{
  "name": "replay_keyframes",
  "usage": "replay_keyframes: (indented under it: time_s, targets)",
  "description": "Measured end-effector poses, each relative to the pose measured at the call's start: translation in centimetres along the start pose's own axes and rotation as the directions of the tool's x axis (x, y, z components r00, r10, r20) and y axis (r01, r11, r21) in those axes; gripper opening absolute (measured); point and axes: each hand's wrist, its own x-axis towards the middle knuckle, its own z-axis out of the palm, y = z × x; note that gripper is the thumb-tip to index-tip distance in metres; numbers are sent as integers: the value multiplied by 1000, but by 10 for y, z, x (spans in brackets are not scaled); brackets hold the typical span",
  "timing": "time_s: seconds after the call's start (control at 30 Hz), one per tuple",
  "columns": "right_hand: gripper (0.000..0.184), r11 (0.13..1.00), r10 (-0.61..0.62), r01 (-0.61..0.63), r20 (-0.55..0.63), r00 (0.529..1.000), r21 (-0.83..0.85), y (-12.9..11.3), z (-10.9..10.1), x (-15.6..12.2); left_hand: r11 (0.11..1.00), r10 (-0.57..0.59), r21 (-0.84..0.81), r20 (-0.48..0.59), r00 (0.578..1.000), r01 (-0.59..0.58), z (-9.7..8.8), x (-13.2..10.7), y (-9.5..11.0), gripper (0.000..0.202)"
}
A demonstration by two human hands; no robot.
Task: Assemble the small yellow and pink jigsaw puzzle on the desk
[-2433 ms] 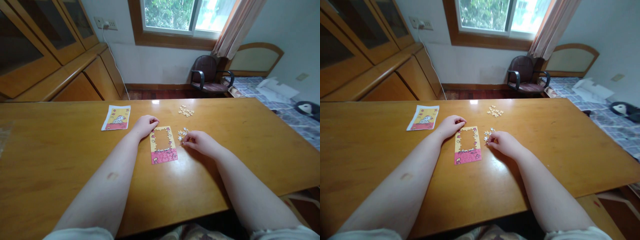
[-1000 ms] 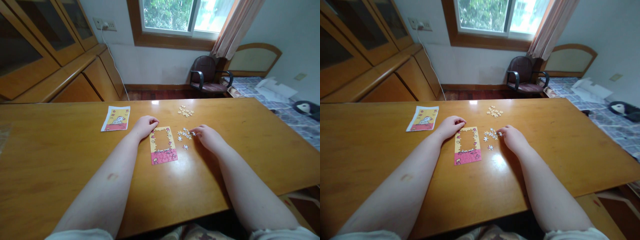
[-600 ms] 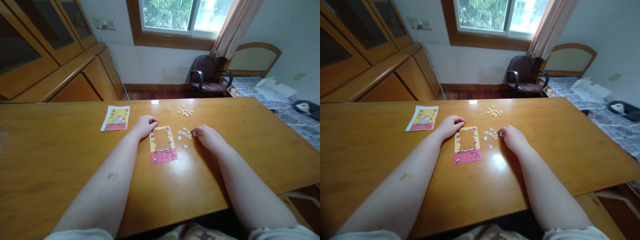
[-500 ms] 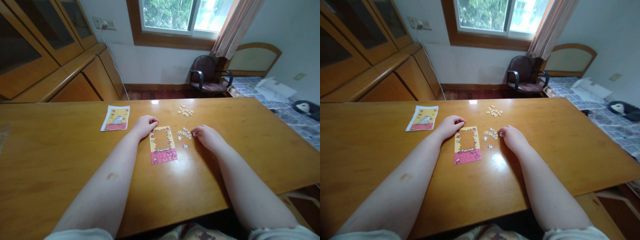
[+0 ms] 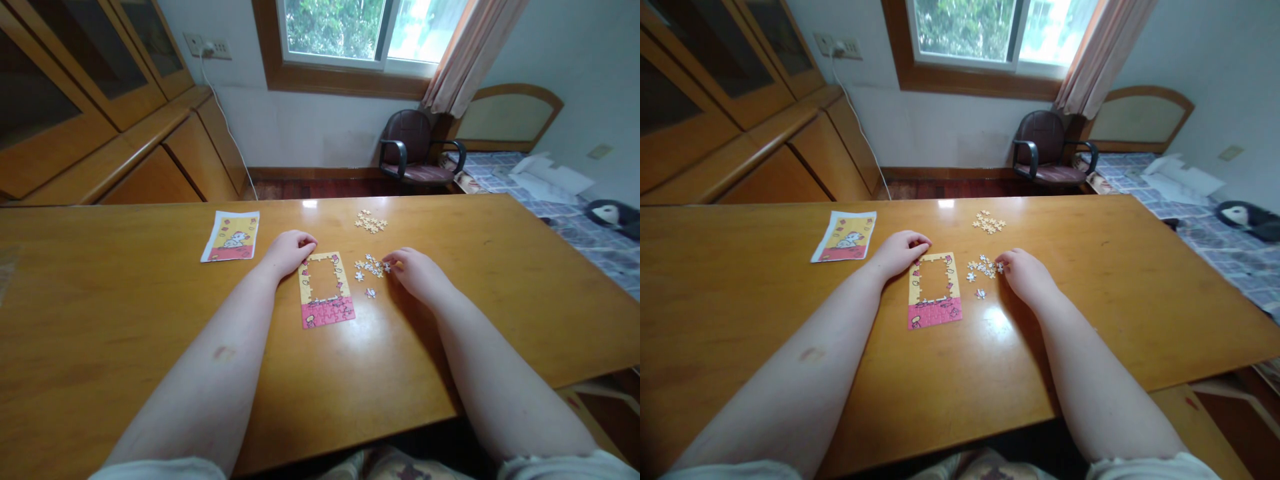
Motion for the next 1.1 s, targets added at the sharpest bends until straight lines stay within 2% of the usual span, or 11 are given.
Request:
replay_keyframes:
  time_s: [0.2, 0.33, 0.4, 0.8, 1.0, 1.1]
  targets:
    - [22, 993, -100, 104, -77, 992, 48, -10, 4, -4, 1000, -3, -5, 2, 1000, 3, 0, 0, 0, 26]
    - [30, 960, -257, 263, -68, 964, 96, -20, 15, -4, 1000, -10, -3, 2, 1000, 10, 0, -1, 1, 26]
    - [28, 948, -300, 304, -52, 952, 95, -23, 20, -4, 1000, -13, -1, 2, 1000, 13, -1, -1, 2, 26]
    - [22, 980, -191, 190, 19, 981, 51, -26, 15, -4, 1000, -16, 11, -2, 1000, 16, -1, -1, 4, 26]
    - [23, 973, -197, 185, 82, 977, 137, -26, 15, -5, 1000, -29, 8, 3, 1000, 29, -2, -1, 5, 26]
    - [22, 963, -230, 217, 71, 971, 158, -27, 13, -8, 1000, -20, 12, 5, 1000, 19, -2, -1, 3, 26]
